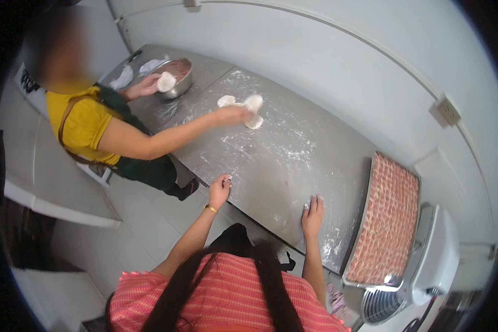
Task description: The person places small red filling onto flattened dough circles on a metal table, folds them into dumplings, and arranges them on a large tray. Another person assists by preparing dough and filling nearby.
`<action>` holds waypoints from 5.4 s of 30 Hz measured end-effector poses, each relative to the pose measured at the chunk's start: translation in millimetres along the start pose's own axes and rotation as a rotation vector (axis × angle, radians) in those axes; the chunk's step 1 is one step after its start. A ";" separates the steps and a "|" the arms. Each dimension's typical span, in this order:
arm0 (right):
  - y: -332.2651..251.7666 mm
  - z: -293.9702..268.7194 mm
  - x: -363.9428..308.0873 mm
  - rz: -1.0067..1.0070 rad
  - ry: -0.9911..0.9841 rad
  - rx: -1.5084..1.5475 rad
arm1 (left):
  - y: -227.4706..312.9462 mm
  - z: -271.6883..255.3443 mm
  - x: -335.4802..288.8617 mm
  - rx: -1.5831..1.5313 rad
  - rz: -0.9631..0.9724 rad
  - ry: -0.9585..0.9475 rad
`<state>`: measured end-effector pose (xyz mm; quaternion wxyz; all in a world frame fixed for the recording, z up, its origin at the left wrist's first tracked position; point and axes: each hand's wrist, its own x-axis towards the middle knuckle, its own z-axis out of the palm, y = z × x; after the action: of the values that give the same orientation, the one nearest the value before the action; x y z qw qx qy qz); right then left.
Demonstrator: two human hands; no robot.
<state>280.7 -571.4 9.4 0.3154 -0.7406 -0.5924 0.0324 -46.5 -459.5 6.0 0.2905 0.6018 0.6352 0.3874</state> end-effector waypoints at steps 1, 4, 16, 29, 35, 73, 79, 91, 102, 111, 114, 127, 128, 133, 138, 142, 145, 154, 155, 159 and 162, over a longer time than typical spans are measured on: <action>-3.1 -3.2 0.2 0.013 -0.014 0.038 | -0.3 -0.7 -1.8 0.056 0.012 0.008; 7.8 -9.6 2.3 0.095 -0.003 0.108 | 18.0 3.7 0.8 0.128 0.099 -0.001; 34.4 -38.8 -39.0 0.383 0.232 -0.167 | 39.8 23.6 -10.8 0.166 0.316 -0.189; 54.9 -52.9 -52.6 0.418 0.250 -0.148 | 34.5 47.3 -14.6 0.308 0.482 -0.104; 51.3 -52.1 -54.6 0.378 0.284 -0.151 | 39.6 42.0 -16.1 0.279 0.438 -0.128; 49.3 -52.6 -53.7 0.336 0.292 -0.104 | 23.8 43.5 -8.6 0.277 0.468 -0.074; 49.3 -57.9 -54.7 0.351 0.284 -0.094 | 37.3 43.6 -15.2 0.289 0.480 -0.079; 51.1 -55.9 -52.2 0.334 0.286 -0.107 | 27.5 45.5 -9.5 0.320 0.396 -0.102; 50.5 -47.6 -49.9 0.338 0.284 -0.090 | 28.0 40.6 -5.5 0.342 0.384 -0.069; 59.2 -96.9 -61.5 0.498 0.084 0.655 | 15.9 43.6 -7.1 0.128 0.296 -0.183; 63.3 -153.7 -76.9 0.449 0.124 0.746 | -2.9 32.7 -24.5 0.169 0.498 0.086; 276.9 -374.4 -199.6 0.404 0.490 0.145 | -180.0 -36.7 -411.0 0.805 -0.280 0.342; 289.0 -384.1 -206.2 0.384 0.474 0.089 | -179.4 -37.0 -443.7 0.838 -0.328 0.318; 338.5 -400.0 -224.3 0.405 0.419 0.003 | -142.8 -18.4 -549.1 0.674 -0.555 0.064; 366.9 -388.9 -226.9 0.558 0.281 0.202 | -126.6 -30.0 -576.3 0.717 -0.414 0.009; 381.2 -391.9 -228.4 0.652 0.255 0.279 | -15.4 24.8 -553.7 0.570 -0.409 0.034; 401.0 -378.3 -235.5 0.667 0.272 0.438 | 44.5 33.1 -541.6 0.528 -0.402 -0.037; 370.2 -392.5 -218.8 0.363 0.429 0.077 | 21.9 24.7 -553.4 0.639 -0.262 -0.100; 362.4 -400.0 -215.7 0.342 0.366 0.095 | 33.1 28.8 -554.2 0.583 -0.305 -0.082; 353.8 -403.6 -209.6 0.196 0.061 0.125 | -24.1 15.2 -594.6 0.486 -0.310 0.043; 359.9 -398.8 -206.9 0.169 -0.189 0.065 | -37.2 18.1 -616.0 0.601 -0.318 0.012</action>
<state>696.1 -963.9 78.8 0.2781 -0.7710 -0.5536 0.1476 14.5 -1065.5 -94.8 0.1530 0.5516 0.8086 0.1361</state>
